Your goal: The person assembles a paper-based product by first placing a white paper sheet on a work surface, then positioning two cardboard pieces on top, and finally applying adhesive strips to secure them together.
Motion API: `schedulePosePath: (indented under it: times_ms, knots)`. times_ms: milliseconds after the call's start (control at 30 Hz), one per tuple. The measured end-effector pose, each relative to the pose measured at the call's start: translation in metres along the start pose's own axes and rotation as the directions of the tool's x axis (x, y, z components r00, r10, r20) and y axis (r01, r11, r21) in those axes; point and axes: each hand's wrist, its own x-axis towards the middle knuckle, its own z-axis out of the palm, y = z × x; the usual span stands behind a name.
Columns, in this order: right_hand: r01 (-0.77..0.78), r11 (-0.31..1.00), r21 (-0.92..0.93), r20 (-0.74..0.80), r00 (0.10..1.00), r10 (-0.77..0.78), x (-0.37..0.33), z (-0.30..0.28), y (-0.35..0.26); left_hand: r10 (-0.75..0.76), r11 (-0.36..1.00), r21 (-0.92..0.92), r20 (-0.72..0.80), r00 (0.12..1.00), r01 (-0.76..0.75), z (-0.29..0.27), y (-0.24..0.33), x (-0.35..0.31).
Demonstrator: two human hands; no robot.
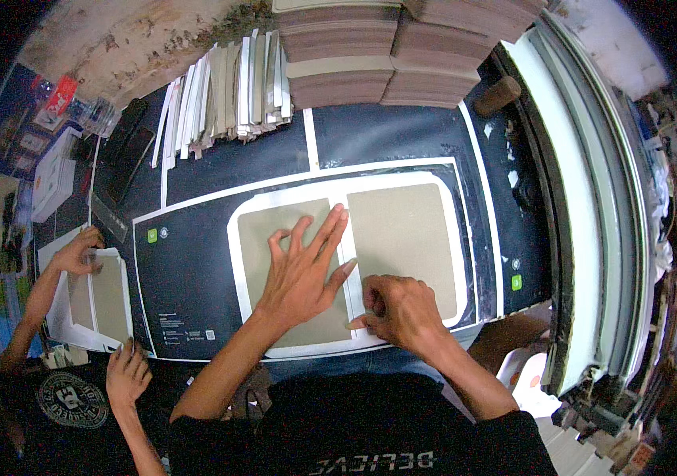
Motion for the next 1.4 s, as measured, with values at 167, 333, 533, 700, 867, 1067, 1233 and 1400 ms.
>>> schedulePosePath:
  times_ms: [167,333,533,700,867,1067,1233,1400]
  knots:
    - [-0.011,1.000,-0.024,0.037,0.999,0.011,0.003,-0.004,-0.001,-0.005,1.000,-0.014,-0.004,1.000,0.005,-0.001,-0.003,0.005]
    - [0.003,1.000,0.011,0.016,1.000,-0.004,0.001,-0.002,-0.001,-0.015,0.998,-0.061,-0.004,1.000,0.015,0.003,-0.003,-0.001]
    - [0.006,1.000,-0.003,-0.001,1.000,-0.006,0.000,-0.001,-0.003,0.007,0.999,-0.040,-0.037,0.999,-0.008,0.001,-0.003,0.001]
    - [0.001,0.999,0.034,0.051,0.999,-0.003,-0.001,-0.003,0.001,0.022,0.999,-0.026,-0.076,0.997,-0.024,0.002,-0.002,-0.001]
    - [0.202,0.964,0.170,-0.157,0.972,-0.176,0.007,-0.009,0.007,0.022,0.999,-0.037,-0.083,0.996,-0.025,0.004,-0.003,0.002]
    - [0.296,0.954,-0.050,-0.017,0.955,-0.297,0.013,-0.016,0.000,0.049,0.998,-0.043,-0.143,0.989,-0.055,0.006,-0.010,0.001]
    - [0.295,0.954,-0.055,0.016,0.955,-0.295,0.010,-0.013,-0.005,0.052,0.999,-0.006,-0.129,0.990,-0.053,0.006,-0.007,-0.001]
    - [0.318,0.930,-0.182,-0.004,0.946,-0.324,0.010,-0.005,-0.011,0.037,0.998,-0.038,-0.131,0.991,-0.042,0.007,-0.006,-0.002]
